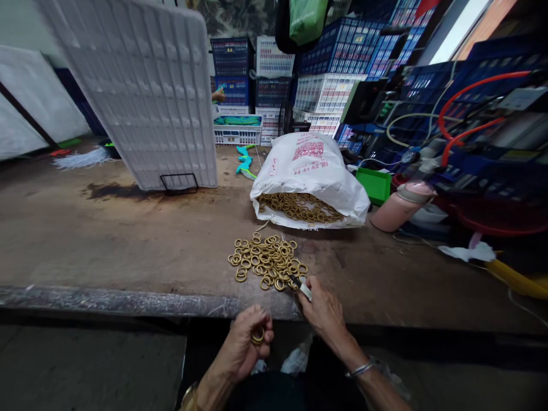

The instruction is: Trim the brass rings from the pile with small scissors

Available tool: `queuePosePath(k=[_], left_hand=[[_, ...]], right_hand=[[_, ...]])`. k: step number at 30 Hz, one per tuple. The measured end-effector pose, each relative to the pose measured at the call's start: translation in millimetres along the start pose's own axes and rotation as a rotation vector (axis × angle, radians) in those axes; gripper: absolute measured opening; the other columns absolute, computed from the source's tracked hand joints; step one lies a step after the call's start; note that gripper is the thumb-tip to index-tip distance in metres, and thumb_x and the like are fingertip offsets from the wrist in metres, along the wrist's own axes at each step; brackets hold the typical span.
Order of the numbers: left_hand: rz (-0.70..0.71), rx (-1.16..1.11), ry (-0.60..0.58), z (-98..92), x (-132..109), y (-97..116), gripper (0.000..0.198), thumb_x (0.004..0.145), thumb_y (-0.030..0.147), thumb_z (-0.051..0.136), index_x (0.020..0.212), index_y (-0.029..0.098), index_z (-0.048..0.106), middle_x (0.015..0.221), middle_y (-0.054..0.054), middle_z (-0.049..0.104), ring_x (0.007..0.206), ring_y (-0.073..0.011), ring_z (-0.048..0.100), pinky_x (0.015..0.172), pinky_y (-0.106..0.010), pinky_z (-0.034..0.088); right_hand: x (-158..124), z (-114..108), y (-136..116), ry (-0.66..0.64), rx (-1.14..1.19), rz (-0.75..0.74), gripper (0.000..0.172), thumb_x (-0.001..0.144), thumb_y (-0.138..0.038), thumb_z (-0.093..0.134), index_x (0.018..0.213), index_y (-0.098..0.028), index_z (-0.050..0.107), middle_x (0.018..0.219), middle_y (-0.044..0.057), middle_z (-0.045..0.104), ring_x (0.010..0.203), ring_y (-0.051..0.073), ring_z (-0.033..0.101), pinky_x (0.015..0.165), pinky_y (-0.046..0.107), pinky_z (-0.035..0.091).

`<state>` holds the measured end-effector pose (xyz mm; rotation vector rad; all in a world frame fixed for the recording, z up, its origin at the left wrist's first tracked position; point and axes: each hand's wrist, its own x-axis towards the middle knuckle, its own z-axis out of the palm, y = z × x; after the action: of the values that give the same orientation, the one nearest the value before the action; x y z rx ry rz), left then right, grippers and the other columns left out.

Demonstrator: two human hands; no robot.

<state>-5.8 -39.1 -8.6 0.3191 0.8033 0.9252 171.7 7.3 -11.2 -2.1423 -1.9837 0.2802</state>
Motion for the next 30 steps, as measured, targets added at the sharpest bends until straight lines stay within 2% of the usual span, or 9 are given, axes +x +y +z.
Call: queuePosePath(k=[4,7,10,14,18,22,25,27,30], left_hand=[[0.095,0.178,0.012,9.7,6,4,0.027,0.069,0.037,0.06,0.078,0.017,0.045,0.06,0.004,0.047,0.04,-0.0032,0.037,0.033,-0.014,0.021],[0.161,0.334,0.058,14.0,12,7,0.035,0.068,0.043,0.059,0.089,0.018,0.045,0.057,0.006,0.047,0.036,-0.0034,0.034,0.031,-0.014,0.021],[0.237,0.479,0.087,16.7,17,10,0.037,0.069,0.045,0.056,0.091,0.017,0.046,0.052,0.007,0.045,0.034,-0.0038,0.033,0.032,-0.016,0.022],[0.294,0.523,0.071,14.2,19,12,0.027,0.07,0.042,0.057,0.072,0.016,0.049,0.048,0.008,0.039,0.036,-0.0035,0.03,0.037,-0.017,0.023],[0.339,0.545,0.109,4.8,19,11,0.026,0.071,0.039,0.057,0.063,0.016,0.048,0.049,0.007,0.04,0.04,-0.0047,0.032,0.04,-0.018,0.025],[0.37,0.528,0.176,2.3,17,9,0.026,0.073,0.039,0.055,0.064,0.017,0.047,0.046,0.007,0.039,0.04,-0.0049,0.031,0.042,-0.017,0.026],[0.379,0.513,0.185,5.3,15,8,0.025,0.074,0.04,0.054,0.066,0.017,0.048,0.046,0.007,0.041,0.039,-0.005,0.032,0.042,-0.017,0.027],[0.389,0.516,0.185,6.7,13,7,0.024,0.075,0.039,0.053,0.067,0.017,0.049,0.046,0.007,0.042,0.039,-0.005,0.032,0.042,-0.017,0.027],[0.416,0.526,0.185,7.0,12,5,0.023,0.075,0.037,0.054,0.067,0.016,0.049,0.048,0.006,0.046,0.04,-0.005,0.034,0.042,-0.017,0.028]], right_hand=[[2,7,4,0.103,0.096,-0.124,0.007,0.078,-0.018,0.041,0.081,-0.019,0.047,0.073,0.003,0.058,0.062,0.015,0.054,0.052,0.022,0.029],[1,7,1,0.126,0.215,-0.297,0.01,0.075,-0.015,0.039,0.08,-0.019,0.047,0.075,0.004,0.056,0.065,0.015,0.052,0.057,0.024,0.034],[-4,1,-11,0.08,0.32,-0.437,0.017,0.069,-0.01,0.038,0.08,-0.019,0.047,0.075,0.004,0.055,0.068,0.016,0.05,0.061,0.025,0.037],[-11,-5,-30,-0.06,0.431,-0.488,0.019,0.068,-0.008,0.037,0.079,-0.019,0.047,0.076,0.003,0.054,0.07,0.015,0.049,0.063,0.024,0.037],[-12,-2,-40,-0.142,0.615,-0.381,0.009,0.078,-0.022,0.04,0.076,-0.019,0.048,0.071,0.0,0.052,0.067,0.013,0.048,0.062,0.023,0.037],[-14,9,-44,-0.27,0.891,-0.165,0.021,0.078,-0.038,0.043,0.072,-0.019,0.047,0.06,-0.004,0.046,0.055,0.009,0.042,0.051,0.02,0.035],[-19,13,-47,-0.498,1.114,0.037,0.032,0.078,-0.05,0.039,0.069,-0.019,0.042,0.048,-0.009,0.035,0.037,0.005,0.027,0.036,0.017,0.023],[-23,13,-49,-0.615,1.242,0.157,0.036,0.076,-0.055,0.039,0.07,-0.02,0.04,0.047,-0.011,0.033,0.033,0.003,0.019,0.032,0.017,0.016],[-26,12,-51,-0.657,1.354,0.22,0.038,0.073,-0.057,0.042,0.07,-0.019,0.04,0.05,-0.01,0.036,0.032,0.001,0.017,0.032,0.015,0.014]])
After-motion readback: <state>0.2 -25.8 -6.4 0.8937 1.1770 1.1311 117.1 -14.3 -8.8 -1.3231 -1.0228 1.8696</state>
